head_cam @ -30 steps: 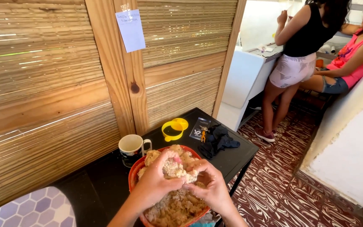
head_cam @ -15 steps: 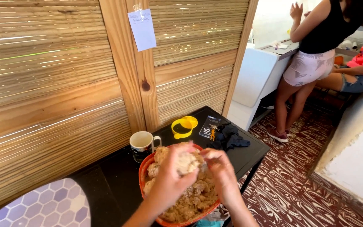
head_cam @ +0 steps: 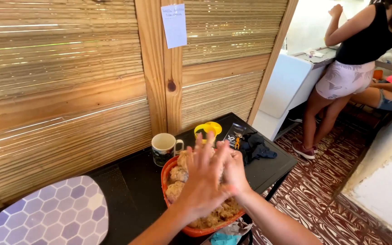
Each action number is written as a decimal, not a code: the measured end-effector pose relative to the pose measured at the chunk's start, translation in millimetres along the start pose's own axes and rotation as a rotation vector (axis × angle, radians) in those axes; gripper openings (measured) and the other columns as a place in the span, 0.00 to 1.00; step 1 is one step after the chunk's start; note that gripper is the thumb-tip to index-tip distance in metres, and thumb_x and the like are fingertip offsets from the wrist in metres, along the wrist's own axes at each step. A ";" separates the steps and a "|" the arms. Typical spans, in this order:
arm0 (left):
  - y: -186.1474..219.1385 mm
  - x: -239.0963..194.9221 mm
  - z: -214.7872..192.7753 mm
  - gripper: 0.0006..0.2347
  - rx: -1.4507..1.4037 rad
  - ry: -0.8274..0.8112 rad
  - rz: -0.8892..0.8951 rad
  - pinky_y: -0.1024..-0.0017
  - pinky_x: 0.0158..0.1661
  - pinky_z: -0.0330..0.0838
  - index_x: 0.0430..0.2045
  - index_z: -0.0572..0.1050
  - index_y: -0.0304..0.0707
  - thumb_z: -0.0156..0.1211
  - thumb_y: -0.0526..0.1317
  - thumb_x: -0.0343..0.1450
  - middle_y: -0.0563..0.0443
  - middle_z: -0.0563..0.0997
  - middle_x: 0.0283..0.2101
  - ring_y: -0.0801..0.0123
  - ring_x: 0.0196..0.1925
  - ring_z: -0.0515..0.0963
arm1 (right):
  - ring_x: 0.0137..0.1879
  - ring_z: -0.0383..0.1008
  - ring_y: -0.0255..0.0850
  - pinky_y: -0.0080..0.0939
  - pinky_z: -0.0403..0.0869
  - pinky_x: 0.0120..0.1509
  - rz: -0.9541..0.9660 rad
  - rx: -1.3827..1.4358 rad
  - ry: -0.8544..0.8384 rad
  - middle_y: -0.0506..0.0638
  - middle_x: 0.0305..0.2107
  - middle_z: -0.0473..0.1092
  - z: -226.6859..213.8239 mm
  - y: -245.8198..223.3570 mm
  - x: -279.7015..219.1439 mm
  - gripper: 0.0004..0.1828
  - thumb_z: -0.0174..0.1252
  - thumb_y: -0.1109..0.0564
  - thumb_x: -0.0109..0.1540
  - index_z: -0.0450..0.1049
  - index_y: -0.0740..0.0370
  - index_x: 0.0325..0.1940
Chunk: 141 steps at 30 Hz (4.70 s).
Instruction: Forming small balls from a food mixture by hand in a bowl.
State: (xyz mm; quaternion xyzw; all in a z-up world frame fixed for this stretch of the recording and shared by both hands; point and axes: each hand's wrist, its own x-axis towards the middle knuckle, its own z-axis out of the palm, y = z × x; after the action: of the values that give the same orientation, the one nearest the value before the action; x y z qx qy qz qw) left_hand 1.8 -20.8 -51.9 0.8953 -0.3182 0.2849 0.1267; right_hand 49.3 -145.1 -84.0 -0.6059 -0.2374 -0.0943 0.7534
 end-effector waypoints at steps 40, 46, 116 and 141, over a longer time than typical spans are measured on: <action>7.6 -3.6 -4.2 0.40 -0.578 0.566 -0.256 0.46 0.70 0.44 0.55 0.66 0.40 0.06 0.68 0.71 0.36 0.60 0.68 0.50 0.74 0.55 | 0.36 0.70 0.40 0.39 0.72 0.41 0.321 0.079 0.222 0.51 0.31 0.69 31.8 -24.4 -21.8 0.26 0.40 0.34 0.67 0.66 0.59 0.38; 4.3 -4.1 -12.1 0.33 -1.080 0.654 -0.307 0.60 0.64 0.64 0.59 0.62 0.34 0.24 0.65 0.76 0.37 0.66 0.64 0.57 0.67 0.68 | 0.42 0.66 0.46 0.46 0.67 0.51 0.432 0.502 0.305 0.56 0.38 0.67 36.5 -46.2 -12.5 0.31 0.39 0.31 0.67 0.64 0.61 0.47; -67.3 -0.2 -63.8 0.22 -1.171 0.198 -0.585 0.51 0.67 0.57 0.58 0.70 0.36 0.50 0.51 0.74 0.36 0.74 0.57 0.47 0.67 0.69 | 0.58 0.72 0.63 0.64 0.79 0.54 -0.182 -0.780 -0.444 0.65 0.53 0.67 -49.8 -36.3 27.8 0.31 0.67 0.68 0.50 0.72 0.67 0.59; -7.6 -14.2 -18.5 0.07 -0.401 -0.896 -0.158 0.72 0.45 0.80 0.45 0.75 0.45 0.55 0.41 0.76 0.53 0.80 0.44 0.71 0.43 0.80 | 0.40 0.80 0.39 0.32 0.84 0.47 -0.220 -0.741 -0.488 0.54 0.35 0.78 -61.6 -19.6 -50.6 0.17 0.47 0.74 0.58 0.77 0.64 0.44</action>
State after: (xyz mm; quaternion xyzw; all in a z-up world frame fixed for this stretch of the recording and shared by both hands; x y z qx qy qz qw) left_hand -10.3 -0.4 -45.8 0.9090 -0.3210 -0.2055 0.1686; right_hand 11.9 -216.4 -100.3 -0.8102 -0.4212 -0.1068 0.3934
